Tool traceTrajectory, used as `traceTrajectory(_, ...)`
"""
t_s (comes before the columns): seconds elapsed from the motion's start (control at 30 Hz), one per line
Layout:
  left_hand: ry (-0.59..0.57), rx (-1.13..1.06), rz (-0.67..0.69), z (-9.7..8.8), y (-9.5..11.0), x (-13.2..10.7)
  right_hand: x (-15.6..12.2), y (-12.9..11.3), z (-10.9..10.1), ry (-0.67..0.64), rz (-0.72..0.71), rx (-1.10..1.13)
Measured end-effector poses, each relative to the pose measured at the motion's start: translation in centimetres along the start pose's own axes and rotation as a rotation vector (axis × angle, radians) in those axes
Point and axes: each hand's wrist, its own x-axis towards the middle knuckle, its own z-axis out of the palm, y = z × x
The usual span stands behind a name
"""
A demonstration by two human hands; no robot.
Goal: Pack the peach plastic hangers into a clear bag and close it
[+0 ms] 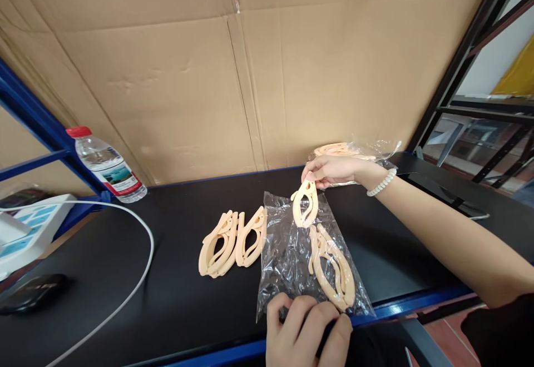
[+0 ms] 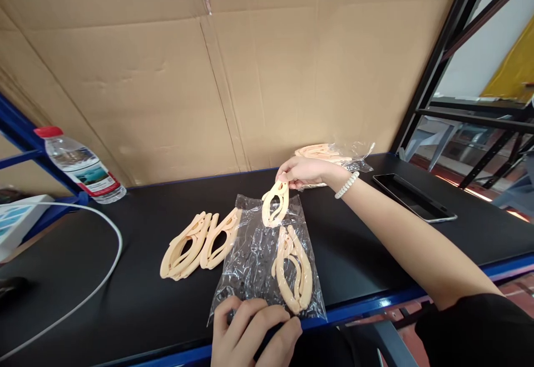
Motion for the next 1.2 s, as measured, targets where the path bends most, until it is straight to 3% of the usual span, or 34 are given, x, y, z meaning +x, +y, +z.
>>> traceTrajectory(0.23, -0.034, -0.017, -0.004, -0.1, -0.1, 0.0, 0.6, -0.9, 1.5, -0.312, 0.084, -0.016)
traceTrajectory(0.33, -0.031, -0.009, -0.013, 0.0, -0.1, 0.2, 0.6, -1.1, 2.6, -0.368, 0.083, -0.054)
traceTrajectory(0.7, -0.011, 0.014, -0.037, 0.3, -0.1, 0.3, -1.1, -1.1, 4.0, -0.308, -0.066, -0.199)
traceTrajectory(0.83, 0.009, 0.020, -0.043, 0.5, -0.1, 0.2, -2.4, -1.1, 4.4, -0.202, -0.103, -0.271)
traceTrajectory(1.0, 0.012, 0.029, -0.065, 0.6, 0.0, 0.3, -3.6, -1.4, 4.9, 0.060, -0.162, -0.332)
traceTrajectory(1.1, 0.020, 0.018, -0.070, 0.7, 0.1, 0.2, -3.7, -1.8, 5.1, 0.007, -0.024, -0.300)
traceTrajectory(1.2, 0.032, 0.013, -0.070, 0.8, 0.1, 0.2, -3.5, -2.0, 4.9, -0.062, -0.012, -0.304)
